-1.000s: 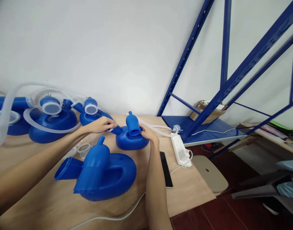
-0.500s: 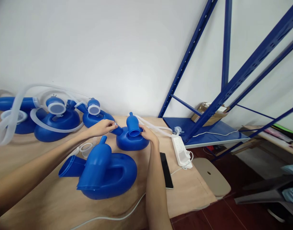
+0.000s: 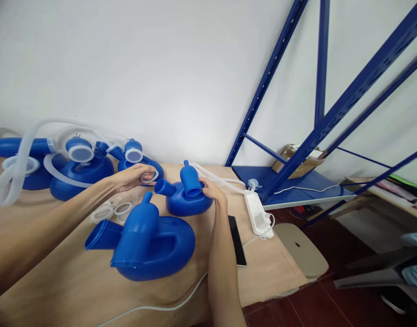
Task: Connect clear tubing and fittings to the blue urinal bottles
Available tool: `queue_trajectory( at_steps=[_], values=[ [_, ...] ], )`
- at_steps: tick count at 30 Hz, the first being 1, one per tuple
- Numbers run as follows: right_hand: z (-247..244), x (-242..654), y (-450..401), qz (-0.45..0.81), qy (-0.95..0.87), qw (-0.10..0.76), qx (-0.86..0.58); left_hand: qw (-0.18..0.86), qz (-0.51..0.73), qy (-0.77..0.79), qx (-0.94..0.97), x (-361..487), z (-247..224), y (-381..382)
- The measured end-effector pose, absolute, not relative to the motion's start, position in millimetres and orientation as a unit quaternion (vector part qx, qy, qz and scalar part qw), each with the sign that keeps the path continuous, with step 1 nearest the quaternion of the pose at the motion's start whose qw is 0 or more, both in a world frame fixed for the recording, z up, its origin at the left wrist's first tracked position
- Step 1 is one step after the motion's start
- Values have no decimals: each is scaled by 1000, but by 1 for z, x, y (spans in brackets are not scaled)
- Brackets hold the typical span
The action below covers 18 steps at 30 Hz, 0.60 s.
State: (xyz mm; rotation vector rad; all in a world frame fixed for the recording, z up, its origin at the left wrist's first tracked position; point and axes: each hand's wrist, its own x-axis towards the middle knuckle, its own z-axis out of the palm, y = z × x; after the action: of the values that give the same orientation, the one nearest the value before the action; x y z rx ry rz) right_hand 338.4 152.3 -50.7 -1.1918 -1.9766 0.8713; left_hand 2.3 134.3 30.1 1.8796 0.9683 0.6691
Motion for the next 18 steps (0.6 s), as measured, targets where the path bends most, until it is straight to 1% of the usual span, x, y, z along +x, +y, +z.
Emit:
queue_trajectory(
  at_steps=[1,3,7,10,13,18],
  values=[
    [-50,338,152,333,-756,332,-456,437,261,396,764,-3,31,131],
    [-50,337,152,334,-756,331,-455,388,227,418,790,-17,31,122],
    [-48,331,155,334,-756,334,-453,217,145,504,824,-53,21,103],
    [-46,324,158,335,-756,336,-451,117,31,591,798,-80,14,92],
    [-44,318,159,340,-759,331,-445,92,-41,623,776,-98,13,88],
    [-36,314,155,362,-770,301,-432,127,-53,611,780,-108,9,92]
  ],
)
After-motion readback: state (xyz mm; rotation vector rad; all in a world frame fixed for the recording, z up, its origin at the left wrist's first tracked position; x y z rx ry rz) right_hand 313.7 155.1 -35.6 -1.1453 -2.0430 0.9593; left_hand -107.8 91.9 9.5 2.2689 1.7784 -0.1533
